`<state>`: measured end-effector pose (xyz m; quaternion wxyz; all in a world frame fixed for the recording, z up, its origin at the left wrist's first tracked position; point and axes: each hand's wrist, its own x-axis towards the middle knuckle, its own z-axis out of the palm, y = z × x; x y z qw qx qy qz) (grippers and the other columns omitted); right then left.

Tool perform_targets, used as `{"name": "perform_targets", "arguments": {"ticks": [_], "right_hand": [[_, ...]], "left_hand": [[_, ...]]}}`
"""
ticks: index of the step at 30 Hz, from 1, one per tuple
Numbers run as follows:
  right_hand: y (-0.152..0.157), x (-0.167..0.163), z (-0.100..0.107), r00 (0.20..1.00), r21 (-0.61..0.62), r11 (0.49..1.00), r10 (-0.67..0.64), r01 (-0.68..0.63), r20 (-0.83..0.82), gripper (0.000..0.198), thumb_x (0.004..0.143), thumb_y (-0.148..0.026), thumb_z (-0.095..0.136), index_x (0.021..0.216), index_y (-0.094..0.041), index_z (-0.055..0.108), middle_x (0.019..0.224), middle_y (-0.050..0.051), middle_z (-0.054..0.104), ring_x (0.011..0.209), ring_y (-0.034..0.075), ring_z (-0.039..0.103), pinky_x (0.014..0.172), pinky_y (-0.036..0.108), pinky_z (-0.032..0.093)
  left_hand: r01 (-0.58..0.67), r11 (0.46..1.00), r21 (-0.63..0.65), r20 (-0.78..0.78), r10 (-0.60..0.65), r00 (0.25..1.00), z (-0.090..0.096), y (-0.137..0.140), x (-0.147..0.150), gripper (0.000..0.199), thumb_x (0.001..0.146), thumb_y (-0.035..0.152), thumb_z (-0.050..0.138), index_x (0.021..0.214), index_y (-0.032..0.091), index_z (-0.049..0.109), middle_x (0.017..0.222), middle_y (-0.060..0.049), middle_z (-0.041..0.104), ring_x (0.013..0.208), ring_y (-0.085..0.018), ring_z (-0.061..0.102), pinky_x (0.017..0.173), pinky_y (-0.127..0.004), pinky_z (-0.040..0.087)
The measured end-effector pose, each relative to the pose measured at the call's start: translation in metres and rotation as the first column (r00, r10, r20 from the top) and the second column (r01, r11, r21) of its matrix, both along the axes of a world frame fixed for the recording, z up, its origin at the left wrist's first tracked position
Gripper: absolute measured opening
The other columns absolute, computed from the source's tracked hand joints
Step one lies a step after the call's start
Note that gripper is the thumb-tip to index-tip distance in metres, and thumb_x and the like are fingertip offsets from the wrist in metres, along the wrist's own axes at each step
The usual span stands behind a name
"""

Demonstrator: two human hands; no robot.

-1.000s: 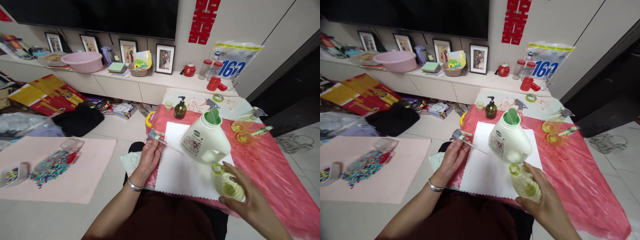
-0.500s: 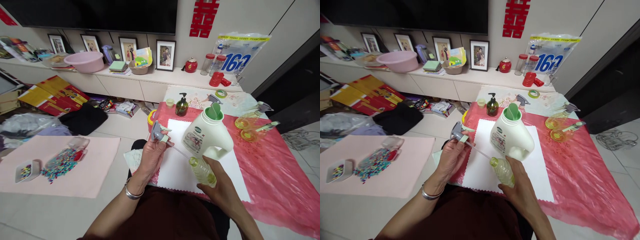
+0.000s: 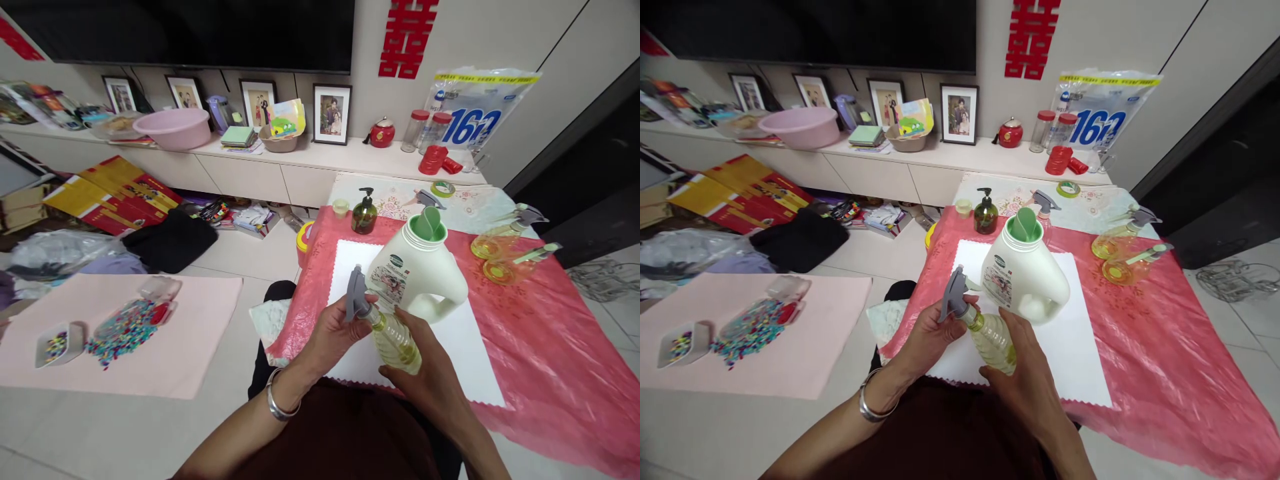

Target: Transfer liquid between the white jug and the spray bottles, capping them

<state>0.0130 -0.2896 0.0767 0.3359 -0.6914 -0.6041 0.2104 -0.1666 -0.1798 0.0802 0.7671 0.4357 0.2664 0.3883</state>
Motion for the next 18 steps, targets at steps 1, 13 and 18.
{"name": "perform_targets", "arguments": {"ticks": [1,13,18], "right_hand": [[0.0,-0.001,0.0,1.0,-0.001,1.0,-0.004,0.004,-0.005,0.087,0.074,-0.021,0.073,0.152,-0.036,0.039,0.146,0.001,0.05,0.132,0.022,0.054,0.106,0.039,0.054],[-0.001,-0.004,-0.003,0.996,-0.003,1.0,0.016,-0.016,-0.09,0.082,0.078,-0.026,0.07,0.153,-0.037,0.039,0.15,0.0,0.048,0.136,0.023,0.052,0.11,0.042,0.05],[-0.003,-0.003,-0.004,0.981,-0.115,0.993,-0.059,0.038,-0.185,0.083,0.072,-0.033,0.072,0.151,-0.03,0.044,0.148,0.003,0.051,0.135,0.027,0.052,0.111,0.047,0.048]], "left_hand": [[0.006,1.0,0.002,-0.011,-0.006,1.0,-0.001,0.0,0.0,0.046,0.076,0.045,0.091,0.116,0.025,0.079,0.1,-0.005,0.072,0.094,-0.019,0.063,0.089,-0.034,0.053],[0.08,0.995,0.052,-0.102,-0.074,0.992,0.002,-0.002,-0.004,0.039,0.087,0.042,0.082,0.12,0.024,0.075,0.103,-0.006,0.07,0.095,-0.021,0.061,0.09,-0.034,0.049],[0.117,0.993,0.018,-0.134,-0.113,0.984,0.009,0.003,-0.008,0.039,0.085,0.046,0.083,0.115,0.023,0.074,0.103,-0.005,0.07,0.095,-0.021,0.06,0.087,-0.033,0.047]]}}
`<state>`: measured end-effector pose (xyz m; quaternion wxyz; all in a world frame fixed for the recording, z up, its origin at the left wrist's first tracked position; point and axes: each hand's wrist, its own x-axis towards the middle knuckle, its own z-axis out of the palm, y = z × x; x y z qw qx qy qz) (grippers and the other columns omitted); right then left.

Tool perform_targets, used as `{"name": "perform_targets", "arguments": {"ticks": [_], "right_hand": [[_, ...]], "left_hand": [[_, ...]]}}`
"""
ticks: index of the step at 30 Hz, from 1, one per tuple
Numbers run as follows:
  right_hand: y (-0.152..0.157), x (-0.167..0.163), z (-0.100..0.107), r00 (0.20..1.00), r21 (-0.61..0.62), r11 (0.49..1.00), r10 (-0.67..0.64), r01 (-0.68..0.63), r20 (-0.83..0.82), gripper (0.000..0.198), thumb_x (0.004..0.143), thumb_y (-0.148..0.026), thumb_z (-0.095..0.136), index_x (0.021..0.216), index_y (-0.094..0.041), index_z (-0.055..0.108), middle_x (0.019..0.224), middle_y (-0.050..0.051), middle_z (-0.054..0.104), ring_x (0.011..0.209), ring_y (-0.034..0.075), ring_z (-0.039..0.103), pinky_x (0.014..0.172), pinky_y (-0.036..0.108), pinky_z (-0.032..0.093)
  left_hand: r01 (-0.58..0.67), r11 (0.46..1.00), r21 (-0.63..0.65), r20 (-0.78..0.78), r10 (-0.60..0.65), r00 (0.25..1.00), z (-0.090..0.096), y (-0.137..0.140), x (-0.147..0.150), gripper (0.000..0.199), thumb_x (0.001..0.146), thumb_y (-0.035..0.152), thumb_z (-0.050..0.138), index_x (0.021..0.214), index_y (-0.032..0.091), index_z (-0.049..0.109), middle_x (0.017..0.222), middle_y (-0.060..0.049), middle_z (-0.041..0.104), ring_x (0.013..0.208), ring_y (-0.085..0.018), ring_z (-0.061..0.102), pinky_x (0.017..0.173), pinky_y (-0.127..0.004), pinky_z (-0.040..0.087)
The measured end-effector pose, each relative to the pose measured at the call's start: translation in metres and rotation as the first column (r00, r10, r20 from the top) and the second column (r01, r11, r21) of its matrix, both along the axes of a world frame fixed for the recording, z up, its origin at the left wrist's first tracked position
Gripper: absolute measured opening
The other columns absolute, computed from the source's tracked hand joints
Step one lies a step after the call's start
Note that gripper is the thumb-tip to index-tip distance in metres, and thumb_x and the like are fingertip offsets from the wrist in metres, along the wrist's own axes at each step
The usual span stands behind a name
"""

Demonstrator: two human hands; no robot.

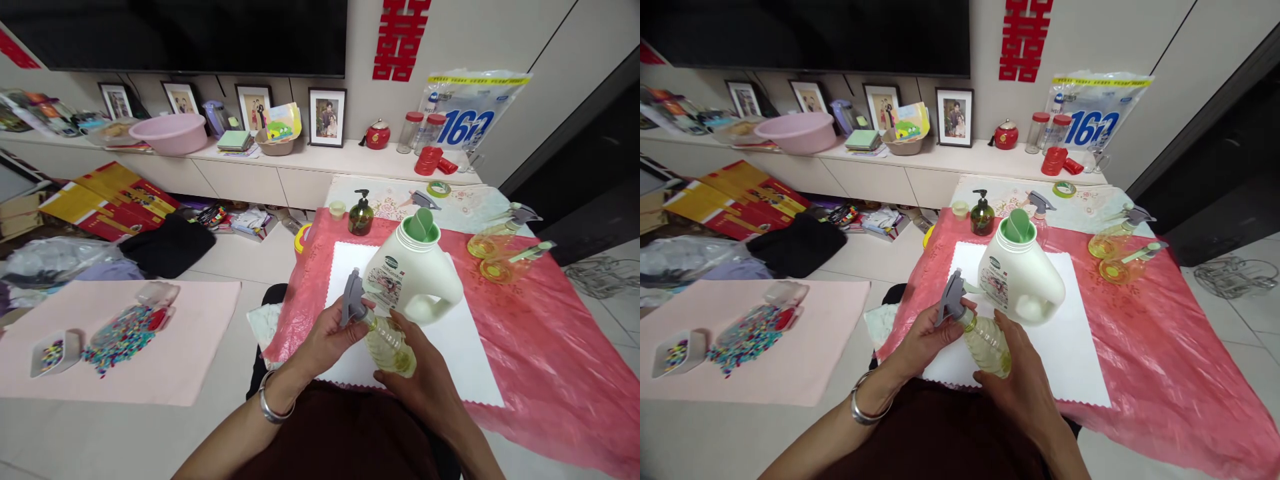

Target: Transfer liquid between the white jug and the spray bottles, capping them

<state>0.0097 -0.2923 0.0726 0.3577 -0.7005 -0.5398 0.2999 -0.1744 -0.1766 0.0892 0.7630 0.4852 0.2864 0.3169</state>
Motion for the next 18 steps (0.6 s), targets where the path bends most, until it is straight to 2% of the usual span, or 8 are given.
{"name": "perform_targets", "arguments": {"ticks": [3,7,10,12,14,16,18], "right_hand": [[0.0,-0.001,0.004,0.996,-0.113,0.993,-0.025,0.016,-0.086,0.082,0.069,-0.037,0.074,0.146,-0.026,0.05,0.141,0.004,0.057,0.126,0.027,0.057,0.108,0.047,0.05],[0.001,0.0,0.009,0.982,-0.159,0.987,-0.034,0.004,-0.187,0.086,0.067,-0.04,0.077,0.147,-0.024,0.05,0.141,0.006,0.057,0.125,0.029,0.057,0.108,0.046,0.049],[0.0,0.003,0.01,0.963,-0.193,0.981,-0.023,-0.03,-0.267,0.093,0.066,-0.044,0.083,0.149,-0.024,0.049,0.144,0.008,0.055,0.128,0.03,0.055,0.11,0.047,0.047],[0.001,0.004,0.011,0.939,-0.165,0.983,0.016,-0.077,-0.344,0.091,0.068,-0.047,0.085,0.149,-0.025,0.05,0.146,0.008,0.053,0.132,0.03,0.052,0.113,0.046,0.044],[0.0,0.005,0.01,0.896,-0.082,0.988,0.084,-0.132,-0.436,0.084,0.072,-0.049,0.086,0.147,-0.028,0.054,0.148,0.007,0.05,0.136,0.029,0.049,0.114,0.043,0.044],[-0.001,0.006,0.007,0.835,-0.006,0.985,0.145,-0.175,-0.531,0.08,0.075,-0.05,0.085,0.146,-0.029,0.055,0.148,0.006,0.047,0.137,0.028,0.048,0.113,0.039,0.046],[-0.003,0.006,0.002,0.759,0.019,0.985,0.145,-0.172,-0.635,0.081,0.077,-0.049,0.085,0.149,-0.03,0.053,0.148,0.007,0.047,0.135,0.028,0.05,0.112,0.038,0.047]], "left_hand": [[0.007,0.999,-0.034,0.031,-0.006,1.0,0.001,0.003,-0.001,0.041,0.081,0.047,0.086,0.112,0.023,0.075,0.101,-0.003,0.069,0.095,-0.02,0.06,0.089,-0.033,0.047],[0.032,0.996,-0.079,0.098,-0.024,0.995,0.002,0.007,-0.002,0.041,0.078,0.047,0.089,0.108,0.021,0.077,0.099,-0.003,0.069,0.094,-0.019,0.061,0.091,-0.034,0.046],[0.044,0.995,-0.088,0.095,-0.036,0.995,0.005,0.009,-0.003,0.041,0.078,0.047,0.089,0.108,0.022,0.078,0.102,-0.004,0.07,0.097,-0.02,0.061,0.093,-0.034,0.045],[0.063,0.994,-0.086,0.104,-0.054,0.993,0.008,0.01,-0.004,0.042,0.078,0.047,0.089,0.109,0.021,0.078,0.105,-0.005,0.072,0.099,-0.02,0.061,0.094,-0.035,0.045],[0.089,0.992,-0.09,0.129,-0.077,0.989,0.011,0.01,-0.004,0.041,0.079,0.045,0.089,0.11,0.02,0.078,0.108,-0.007,0.072,0.099,-0.02,0.062,0.094,-0.035,0.045],[0.107,0.989,-0.104,0.156,-0.09,0.984,0.013,0.01,-0.004,0.04,0.08,0.043,0.089,0.11,0.02,0.078,0.108,-0.008,0.073,0.099,-0.02,0.062,0.094,-0.035,0.045],[0.11,0.986,-0.124,0.167,-0.089,0.982,0.013,0.01,-0.004,0.04,0.08,0.042,0.089,0.112,0.02,0.078,0.105,-0.007,0.074,0.097,-0.02,0.063,0.094,-0.035,0.045]]}}
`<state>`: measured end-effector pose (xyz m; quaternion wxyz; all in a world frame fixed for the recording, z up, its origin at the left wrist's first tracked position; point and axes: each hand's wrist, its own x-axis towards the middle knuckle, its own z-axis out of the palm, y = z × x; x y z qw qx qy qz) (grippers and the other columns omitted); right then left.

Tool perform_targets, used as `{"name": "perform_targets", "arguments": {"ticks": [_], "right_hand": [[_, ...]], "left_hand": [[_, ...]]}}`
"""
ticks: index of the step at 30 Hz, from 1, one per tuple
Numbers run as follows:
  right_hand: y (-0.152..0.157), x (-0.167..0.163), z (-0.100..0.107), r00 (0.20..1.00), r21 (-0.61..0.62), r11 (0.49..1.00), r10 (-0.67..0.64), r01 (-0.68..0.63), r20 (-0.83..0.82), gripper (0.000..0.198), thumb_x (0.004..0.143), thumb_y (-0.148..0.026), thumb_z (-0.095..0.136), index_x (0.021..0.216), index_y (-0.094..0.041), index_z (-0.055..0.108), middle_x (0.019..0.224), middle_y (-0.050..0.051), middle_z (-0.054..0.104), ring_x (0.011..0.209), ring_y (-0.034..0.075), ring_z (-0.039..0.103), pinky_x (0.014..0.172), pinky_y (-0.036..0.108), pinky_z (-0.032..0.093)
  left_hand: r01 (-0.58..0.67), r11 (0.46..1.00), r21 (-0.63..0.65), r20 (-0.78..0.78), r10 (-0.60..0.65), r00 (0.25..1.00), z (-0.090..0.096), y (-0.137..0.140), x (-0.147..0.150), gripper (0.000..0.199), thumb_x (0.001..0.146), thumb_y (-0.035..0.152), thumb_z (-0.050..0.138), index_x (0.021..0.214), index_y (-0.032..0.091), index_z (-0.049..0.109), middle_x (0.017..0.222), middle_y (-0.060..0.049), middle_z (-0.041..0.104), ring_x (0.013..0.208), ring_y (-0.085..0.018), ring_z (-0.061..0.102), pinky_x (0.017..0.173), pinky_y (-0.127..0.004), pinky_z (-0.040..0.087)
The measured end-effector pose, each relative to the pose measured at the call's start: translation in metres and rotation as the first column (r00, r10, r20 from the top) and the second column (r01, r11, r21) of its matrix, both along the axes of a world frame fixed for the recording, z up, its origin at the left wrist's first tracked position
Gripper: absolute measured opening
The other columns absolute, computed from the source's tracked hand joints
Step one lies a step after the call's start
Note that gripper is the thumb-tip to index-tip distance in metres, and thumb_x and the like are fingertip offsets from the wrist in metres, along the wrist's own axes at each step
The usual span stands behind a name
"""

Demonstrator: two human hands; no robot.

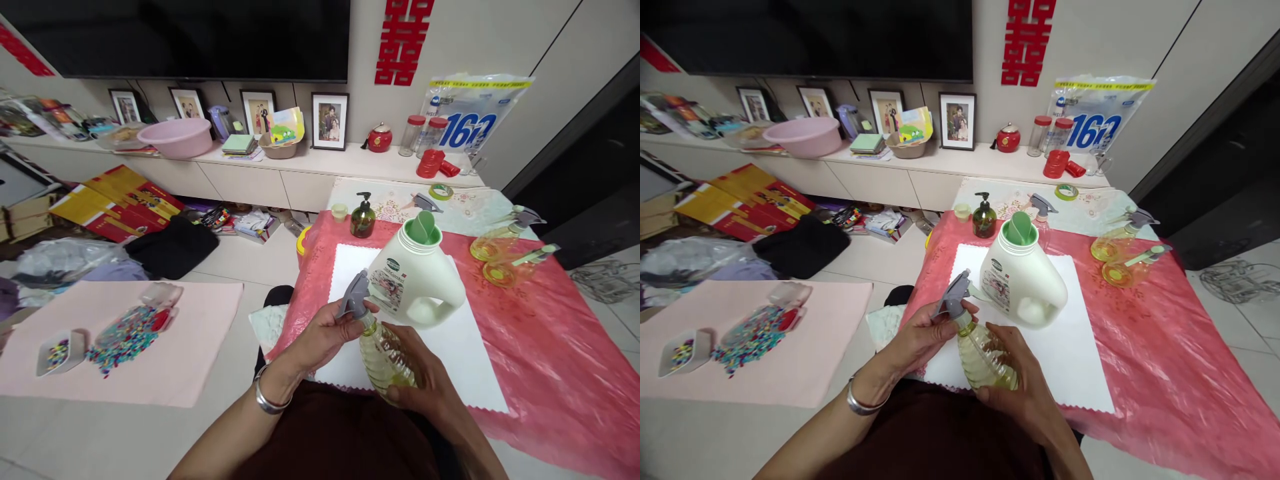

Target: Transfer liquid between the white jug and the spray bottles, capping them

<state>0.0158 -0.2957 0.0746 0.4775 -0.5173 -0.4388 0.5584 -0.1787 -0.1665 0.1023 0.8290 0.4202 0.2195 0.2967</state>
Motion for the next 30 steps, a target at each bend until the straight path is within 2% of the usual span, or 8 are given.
{"name": "perform_targets", "arguments": {"ticks": [4,7,9,14,19,22,26,30], "right_hand": [[-0.003,0.0,-0.008,0.97,-0.037,0.999,-0.036,0.028,-0.239,0.08,0.079,-0.049,0.084,0.149,-0.027,0.053,0.15,0.012,0.049,0.134,0.032,0.053,0.109,0.044,0.05],[-0.001,-0.002,-0.009,0.94,-0.049,0.997,-0.072,0.059,-0.334,0.075,0.078,-0.051,0.085,0.142,-0.023,0.058,0.146,0.014,0.053,0.129,0.034,0.057,0.106,0.046,0.052],[0.0,-0.003,-0.011,0.937,-0.059,0.995,-0.101,0.086,-0.336,0.074,0.078,-0.054,0.084,0.14,-0.022,0.059,0.141,0.014,0.057,0.125,0.033,0.06,0.103,0.045,0.054],[0.001,-0.007,-0.02,0.963,-0.012,0.986,-0.163,0.164,-0.217,0.066,0.081,-0.051,0.082,0.138,-0.025,0.06,0.14,0.013,0.059,0.111,0.028,0.066,0.092,0.039,0.058],[-0.002,-0.023,-0.015,0.921,-0.057,0.951,-0.308,0.303,-0.237,0.068,0.077,-0.05,0.086,0.137,-0.027,0.062,0.143,0.01,0.057,0.118,0.027,0.063,0.095,0.035,0.055],[-0.003,-0.027,-0.019,0.906,-0.067,0.958,-0.284,0.277,-0.312,0.072,0.076,-0.051,0.086,0.138,-0.025,0.061,0.14,0.011,0.058,0.113,0.027,0.064,0.094,0.037,0.054],[0.0,-0.027,-0.03,0.883,-0.024,0.98,-0.186,0.195,-0.43,0.075,0.074,-0.055,0.084,0.137,-0.022,0.062,0.132,0.013,0.062,0.098,0.026,0.065,0.085,0.038,0.055],[0.006,-0.034,-0.029,0.856,0.012,0.976,-0.186,0.219,-0.483,0.072,0.074,-0.053,0.084,0.136,-0.023,0.063,0.131,0.012,0.063,0.11,0.03,0.065,0.094,0.04,0.054]], "left_hand": [[-0.044,0.999,-0.005,0.002,0.044,0.999,-0.001,0.0,0.001,0.046,0.078,0.039,0.09,0.118,0.021,0.077,0.104,-0.006,0.074,0.099,-0.02,0.065,0.096,-0.035,0.046],[-0.121,0.993,-0.002,0.047,0.12,0.992,0.001,0.0,0.004,0.044,0.076,0.033,0.093,0.115,0.022,0.076,0.111,-0.006,0.075,0.103,-0.021,0.068,0.098,-0.035,0.049],[-0.149,0.989,-0.015,0.059,0.149,0.987,0.004,-0.001,0.006,0.04,0.075,0.031,0.093,0.109,0.02,0.076,0.111,-0.007,0.076,0.103,-0.021,0.069,0.097,-0.035,0.05],[-0.239,0.97,-0.053,0.053,0.242,0.969,0.01,-0.008,0.017,0.04,0.074,0.036,0.093,0.106,0.017,0.077,0.101,-0.008,0.078,0.098,-0.022,0.071,0.097,-0.037,0.05],[-0.354,0.931,-0.088,0.072,0.36,0.93,0.008,-0.014,0.027,0.039,0.069,0.038,0.096,0.097,0.019,0.078,0.093,-0.005,0.079,0.091,-0.021,0.071,0.092,-0.036,0.052],[-0.328,0.941,-0.08,0.027,0.331,0.943,0.009,-0.013,0.025,0.041,0.068,0.038,0.097,0.098,0.018,0.078,0.092,-0.006,0.079,0.09,-0.021,0.071,0.089,-0.035,0.053],[-0.292,0.955,-0.055,0.002,0.293,0.956,0.014,-0.012,0.02,0.045,0.069,0.039,0.096,0.103,0.016,0.077,0.093,-0.008,0.079,0.093,-0.023,0.072,0.09,-0.037,0.055],[-0.338,0.94,-0.042,-0.011,0.338,0.941,0.019,-0.016,0.018,0.042,0.073,0.037,0.093,0.106,0.018,0.075,0.097,-0.009,0.08,0.092,-0.023,0.073,0.087,-0.035,0.057]]}}
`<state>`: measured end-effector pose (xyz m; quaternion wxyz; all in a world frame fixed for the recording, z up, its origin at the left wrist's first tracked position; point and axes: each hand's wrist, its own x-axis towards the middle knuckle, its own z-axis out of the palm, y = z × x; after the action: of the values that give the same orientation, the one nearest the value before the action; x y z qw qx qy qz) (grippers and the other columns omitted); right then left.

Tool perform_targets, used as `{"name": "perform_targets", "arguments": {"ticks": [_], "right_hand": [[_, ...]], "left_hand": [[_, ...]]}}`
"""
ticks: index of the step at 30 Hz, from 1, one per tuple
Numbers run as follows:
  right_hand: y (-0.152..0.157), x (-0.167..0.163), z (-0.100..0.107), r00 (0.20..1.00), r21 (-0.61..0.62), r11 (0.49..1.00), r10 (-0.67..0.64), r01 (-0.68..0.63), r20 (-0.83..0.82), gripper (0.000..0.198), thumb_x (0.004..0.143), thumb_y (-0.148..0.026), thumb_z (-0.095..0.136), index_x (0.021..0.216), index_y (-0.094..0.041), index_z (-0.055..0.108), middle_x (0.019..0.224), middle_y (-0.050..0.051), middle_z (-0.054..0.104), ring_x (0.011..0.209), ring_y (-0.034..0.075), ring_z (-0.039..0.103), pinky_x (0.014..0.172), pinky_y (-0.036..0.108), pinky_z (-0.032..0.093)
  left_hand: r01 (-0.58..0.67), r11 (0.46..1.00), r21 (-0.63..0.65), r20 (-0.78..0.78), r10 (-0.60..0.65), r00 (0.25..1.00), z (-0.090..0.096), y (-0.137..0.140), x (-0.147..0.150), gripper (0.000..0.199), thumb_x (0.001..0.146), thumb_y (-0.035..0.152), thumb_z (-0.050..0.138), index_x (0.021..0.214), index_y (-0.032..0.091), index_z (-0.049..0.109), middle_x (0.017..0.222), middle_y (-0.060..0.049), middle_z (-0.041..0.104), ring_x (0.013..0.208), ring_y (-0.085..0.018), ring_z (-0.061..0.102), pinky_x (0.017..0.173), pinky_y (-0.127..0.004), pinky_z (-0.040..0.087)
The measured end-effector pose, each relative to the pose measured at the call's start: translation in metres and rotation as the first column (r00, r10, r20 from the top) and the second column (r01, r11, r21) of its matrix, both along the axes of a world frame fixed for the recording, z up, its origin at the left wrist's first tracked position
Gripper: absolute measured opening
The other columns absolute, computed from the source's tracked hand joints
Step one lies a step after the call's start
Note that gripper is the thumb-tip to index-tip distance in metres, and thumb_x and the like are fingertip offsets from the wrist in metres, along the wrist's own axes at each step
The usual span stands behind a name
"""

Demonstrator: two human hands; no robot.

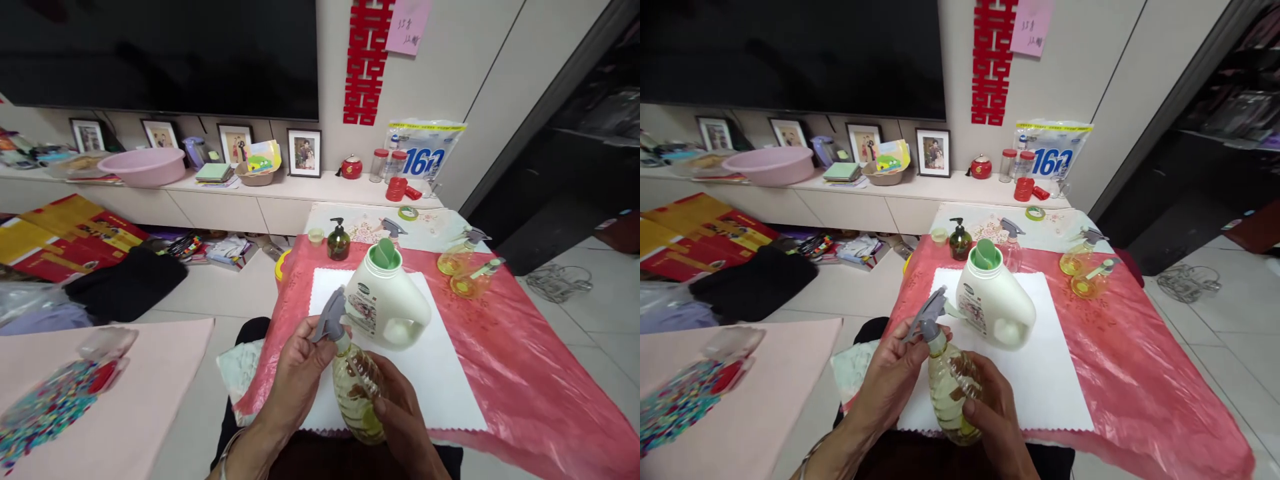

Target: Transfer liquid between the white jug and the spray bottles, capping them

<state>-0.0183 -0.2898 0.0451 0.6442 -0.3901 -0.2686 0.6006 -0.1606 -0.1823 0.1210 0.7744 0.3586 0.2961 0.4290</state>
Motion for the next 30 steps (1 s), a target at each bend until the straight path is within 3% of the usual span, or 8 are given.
{"name": "perform_targets", "arguments": {"ticks": [3,8,12,15,17,20,24,30], "right_hand": [[0.005,-0.007,0.009,1.0,0.026,1.0,-0.017,0.017,-0.003,0.073,0.072,-0.051,0.087,0.134,-0.022,0.063,0.128,0.012,0.064,0.112,0.029,0.064,0.095,0.039,0.052],[0.008,-0.013,0.019,1.0,0.037,0.999,-0.011,0.012,-0.02,0.078,0.065,-0.05,0.091,0.131,-0.02,0.063,0.126,0.012,0.063,0.112,0.029,0.062,0.096,0.039,0.049],[0.007,-0.016,0.019,0.993,0.092,0.996,0.015,-0.004,-0.121,0.075,0.061,-0.048,0.092,0.126,-0.021,0.066,0.123,0.01,0.065,0.113,0.029,0.063,0.097,0.039,0.049],[0.003,-0.017,0.02,0.991,0.031,0.999,-0.032,0.037,-0.131,0.083,0.054,-0.057,0.093,0.124,-0.021,0.066,0.129,0.011,0.063,0.123,0.034,0.059,0.102,0.044,0.049],[0.0,-0.017,0.022,0.995,-0.036,0.998,-0.046,0.042,-0.092,0.091,0.051,-0.063,0.093,0.127,-0.022,0.064,0.131,0.012,0.062,0.122,0.035,0.059,0.101,0.047,0.05],[-0.004,-0.017,0.024,0.995,-0.049,0.998,-0.047,0.043,-0.086,0.092,0.051,-0.061,0.093,0.13,-0.024,0.063,0.129,0.012,0.062,0.114,0.035,0.062,0.095,0.047,0.052],[-0.002,-0.018,0.023,0.984,0.06,0.997,-0.037,0.048,-0.172,0.085,0.051,-0.053,0.093,0.127,-0.026,0.067,0.127,0.009,0.064,0.113,0.034,0.063,0.089,0.041,0.053],[0.004,-0.013,0.023,0.989,0.032,0.999,-0.008,0.013,-0.15,0.087,0.042,-0.067,0.095,0.114,-0.024,0.074,0.125,0.009,0.067,0.116,0.037,0.064,0.106,0.046,0.048]], "left_hand": [[-0.006,1.0,-0.02,0.01,0.006,1.0,-0.001,-0.007,0.001,0.041,0.08,0.045,0.087,0.108,0.018,0.076,0.105,-0.01,0.078,0.098,-0.025,0.073,0.088,-0.035,0.058],[-0.052,0.998,-0.047,-0.014,0.051,0.999,-0.006,-0.012,-0.002,0.049,0.068,0.041,0.095,0.109,0.022,0.075,0.103,-0.008,0.078,0.099,-0.028,0.074,0.087,-0.037,0.062],[0.03,0.992,-0.121,-0.052,-0.037,0.998,-0.002,-0.011,-0.012,0.043,0.068,0.037,0.095,0.102,0.019,0.078,0.091,-0.01,0.079,0.099,-0.033,0.075,0.089,-0.043,0.062],[0.005,0.988,-0.153,-0.054,-0.013,0.998,0.002,-0.014,-0.018,0.036,0.067,0.036,0.095,0.095,0.022,0.078,0.079,-0.005,0.076,0.098,-0.033,0.075,0.091,-0.043,0.061],[-0.008,0.987,-0.163,-0.075,-0.004,0.997,0.003,-0.016,-0.018,0.04,0.07,0.041,0.093,0.103,0.024,0.078,0.087,-0.006,0.078,0.1,-0.033,0.075,0.089,-0.042,0.062],[0.05,0.991,-0.122,-0.13,-0.066,0.989,0.004,-0.018,-0.013,0.055,0.067,0.044,0.094,0.115,0.023,0.077,0.108,-0.011,0.079,0.101,-0.034,0.075,0.083,-0.039,0.063],[0.031,0.999,-0.022,-0.181,-0.035,0.983,0.007,-0.017,-0.006,0.051,0.056,0.037,0.101,0.099,0.024,0.079,0.099,-0.007,0.079,0.091,-0.028,0.075,0.076,-0.033,0.062],[0.029,0.999,0.015,-0.103,-0.027,0.994,0.014,-0.024,-0.01,0.044,0.07,0.047,0.091,0.106,0.024,0.081,0.097,-0.013,0.078,0.098,-0.037,0.074,0.085,-0.046,0.062]]}}
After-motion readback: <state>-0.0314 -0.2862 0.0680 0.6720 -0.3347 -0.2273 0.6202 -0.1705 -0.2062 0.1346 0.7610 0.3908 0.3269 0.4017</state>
